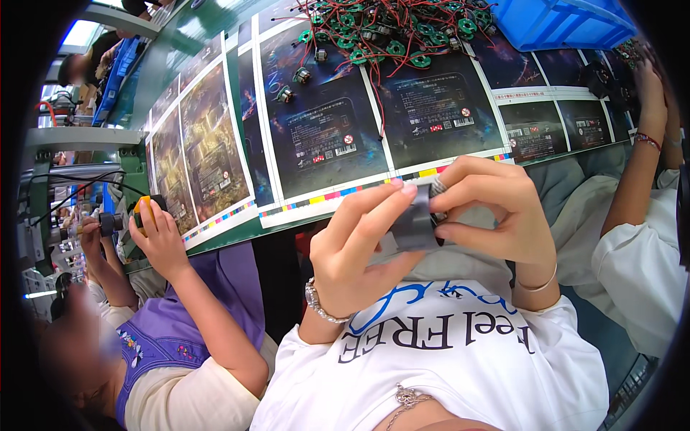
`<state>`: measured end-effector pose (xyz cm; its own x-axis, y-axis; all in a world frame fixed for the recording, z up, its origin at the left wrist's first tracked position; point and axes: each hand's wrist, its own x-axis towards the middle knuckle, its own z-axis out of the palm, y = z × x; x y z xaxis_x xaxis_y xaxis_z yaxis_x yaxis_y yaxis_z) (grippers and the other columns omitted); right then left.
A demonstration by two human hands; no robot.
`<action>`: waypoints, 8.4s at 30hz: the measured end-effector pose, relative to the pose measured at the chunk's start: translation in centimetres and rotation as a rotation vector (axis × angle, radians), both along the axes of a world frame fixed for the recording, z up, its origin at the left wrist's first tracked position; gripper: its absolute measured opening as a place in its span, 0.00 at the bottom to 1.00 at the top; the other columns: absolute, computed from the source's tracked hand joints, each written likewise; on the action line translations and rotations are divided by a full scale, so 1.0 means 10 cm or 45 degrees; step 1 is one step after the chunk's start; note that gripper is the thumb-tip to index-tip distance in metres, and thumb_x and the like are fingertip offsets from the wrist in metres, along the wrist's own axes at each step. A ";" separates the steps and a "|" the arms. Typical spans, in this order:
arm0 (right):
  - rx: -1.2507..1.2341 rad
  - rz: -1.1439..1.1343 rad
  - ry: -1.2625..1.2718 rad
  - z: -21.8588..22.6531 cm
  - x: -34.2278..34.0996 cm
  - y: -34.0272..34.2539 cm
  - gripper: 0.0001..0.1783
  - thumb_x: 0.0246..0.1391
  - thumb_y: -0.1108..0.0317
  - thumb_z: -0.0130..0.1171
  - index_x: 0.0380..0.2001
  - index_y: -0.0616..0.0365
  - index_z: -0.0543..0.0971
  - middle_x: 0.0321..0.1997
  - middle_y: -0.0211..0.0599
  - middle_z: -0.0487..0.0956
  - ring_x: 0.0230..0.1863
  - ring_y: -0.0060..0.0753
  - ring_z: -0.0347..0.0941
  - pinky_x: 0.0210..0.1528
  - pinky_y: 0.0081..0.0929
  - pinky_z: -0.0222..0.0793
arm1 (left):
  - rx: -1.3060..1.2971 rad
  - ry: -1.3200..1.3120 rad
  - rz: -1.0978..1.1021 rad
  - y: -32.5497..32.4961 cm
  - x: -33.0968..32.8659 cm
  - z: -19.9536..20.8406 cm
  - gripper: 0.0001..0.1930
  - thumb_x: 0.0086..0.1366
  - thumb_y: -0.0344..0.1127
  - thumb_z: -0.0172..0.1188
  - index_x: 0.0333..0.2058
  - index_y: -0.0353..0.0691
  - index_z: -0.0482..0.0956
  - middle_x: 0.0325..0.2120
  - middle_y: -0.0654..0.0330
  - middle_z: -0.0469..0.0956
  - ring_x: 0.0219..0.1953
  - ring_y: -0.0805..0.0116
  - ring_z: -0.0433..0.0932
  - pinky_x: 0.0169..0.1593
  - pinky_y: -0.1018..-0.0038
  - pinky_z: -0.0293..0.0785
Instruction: Assembling small electronic components by winding wires and placing them into a grid assembly.
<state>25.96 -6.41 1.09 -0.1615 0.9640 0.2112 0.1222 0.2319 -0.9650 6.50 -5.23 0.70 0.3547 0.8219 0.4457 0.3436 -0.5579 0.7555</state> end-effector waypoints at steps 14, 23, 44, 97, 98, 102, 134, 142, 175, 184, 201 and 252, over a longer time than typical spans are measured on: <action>-0.906 0.067 1.740 -0.47 -0.35 -0.16 0.23 0.42 0.82 0.64 0.46 0.58 0.77 0.38 0.35 0.80 0.36 0.23 0.76 0.36 0.16 0.74 | 0.247 -0.199 -0.146 0.18 0.31 0.32 0.33 0.31 0.32 0.80 0.40 0.37 0.74 0.36 0.50 0.79 0.30 0.65 0.78 0.29 0.78 0.74; -0.663 0.178 1.784 -0.68 -0.42 -0.10 0.22 0.44 0.79 0.65 0.46 0.59 0.77 0.40 0.36 0.81 0.37 0.24 0.77 0.36 0.15 0.73 | 0.248 0.012 0.026 0.10 0.38 0.37 0.18 0.40 0.24 0.69 0.34 0.36 0.78 0.37 0.55 0.75 0.22 0.70 0.71 0.22 0.78 0.66; 0.600 -0.364 -0.750 0.00 0.15 -0.01 0.15 0.33 0.84 0.62 0.31 0.64 0.83 0.35 0.37 0.76 0.28 0.31 0.70 0.29 0.22 0.67 | 0.049 0.124 0.001 0.11 0.21 0.20 0.34 0.40 0.23 0.72 0.51 0.41 0.74 0.49 0.57 0.75 0.30 0.71 0.75 0.28 0.83 0.70; 0.244 -1.563 -1.463 -0.36 2.34 0.54 0.33 0.42 0.46 0.69 0.45 0.58 0.76 0.58 0.52 0.66 0.58 0.56 0.59 0.60 0.42 0.59 | 0.629 0.803 1.161 0.59 -1.02 -0.14 0.31 0.57 0.37 0.65 0.60 0.46 0.66 0.62 0.54 0.62 0.60 0.57 0.63 0.60 0.63 0.59; 0.248 -1.559 -1.468 -0.34 2.32 0.55 0.33 0.42 0.46 0.69 0.45 0.58 0.76 0.58 0.52 0.66 0.58 0.56 0.59 0.60 0.42 0.59 | 0.623 0.799 1.165 0.57 -0.93 -0.15 0.31 0.57 0.37 0.65 0.60 0.46 0.66 0.62 0.54 0.62 0.60 0.57 0.63 0.60 0.63 0.59; 0.263 -1.548 -1.565 -0.28 2.00 0.49 0.29 0.41 0.48 0.70 0.41 0.57 0.77 0.55 0.52 0.67 0.55 0.54 0.61 0.57 0.43 0.62 | 0.462 0.672 0.927 0.48 -0.65 -0.21 0.32 0.57 0.35 0.63 0.60 0.45 0.62 0.63 0.53 0.56 0.63 0.54 0.58 0.63 0.57 0.57; 0.758 -0.090 -0.653 -0.28 -0.40 0.55 0.25 0.42 0.76 0.61 0.48 0.54 0.77 0.54 0.44 0.72 0.37 0.32 0.74 0.37 0.26 0.72 | 0.420 0.594 0.777 0.48 -0.47 -0.16 0.22 0.54 0.24 0.56 0.50 0.43 0.74 0.60 0.53 0.65 0.64 0.53 0.61 0.65 0.57 0.56; 0.925 -0.216 -0.674 -0.01 0.08 0.71 0.25 0.41 0.76 0.63 0.48 0.56 0.77 0.52 0.38 0.74 0.43 0.37 0.72 0.45 0.29 0.70 | 0.329 0.882 0.531 0.60 -0.66 -0.16 0.26 0.53 0.16 0.48 0.51 0.42 0.74 0.60 0.59 0.67 0.66 0.54 0.59 0.66 0.57 0.54; 0.503 -1.641 -1.395 0.85 3.63 2.13 0.12 0.51 0.66 0.59 0.38 0.59 0.79 0.34 0.35 0.81 0.33 0.36 0.77 0.39 0.29 0.73 | 0.364 0.791 0.896 0.73 -0.76 -0.30 0.18 0.61 0.33 0.55 0.51 0.50 0.74 0.59 0.63 0.68 0.69 0.53 0.53 0.60 0.49 0.55; 1.760 -1.335 -1.729 0.50 1.27 0.90 0.12 0.46 0.70 0.61 0.37 0.49 0.80 0.42 0.30 0.80 0.43 0.32 0.74 0.56 0.35 0.63 | 0.334 0.818 0.911 0.72 -0.71 -0.27 0.17 0.63 0.36 0.55 0.51 0.49 0.75 0.61 0.62 0.65 0.69 0.52 0.52 0.64 0.44 0.49; 0.284 -1.559 -1.567 -0.33 3.07 0.37 0.19 0.51 0.65 0.61 0.46 0.59 0.72 0.53 0.45 0.68 0.49 0.48 0.70 0.52 0.36 0.66 | 0.709 0.386 0.832 0.58 -0.89 -0.27 0.11 0.58 0.25 0.56 0.39 0.47 0.76 0.49 0.62 0.75 0.58 0.55 0.69 0.63 0.57 0.61; 0.171 -0.612 -0.748 -0.11 0.41 0.14 0.17 0.37 0.79 0.66 0.36 0.60 0.81 0.36 0.34 0.77 0.30 0.28 0.67 0.32 0.20 0.63 | -0.385 -0.064 -0.317 0.39 0.26 -0.04 0.30 0.35 0.22 0.68 0.44 0.38 0.74 0.54 0.48 0.68 0.50 0.56 0.73 0.52 0.67 0.71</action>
<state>30.09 -5.00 -0.06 0.1466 0.9288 0.3404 0.7226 0.1345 -0.6780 9.07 -1.33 0.31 0.5438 0.8104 0.2181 0.1845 -0.3689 0.9110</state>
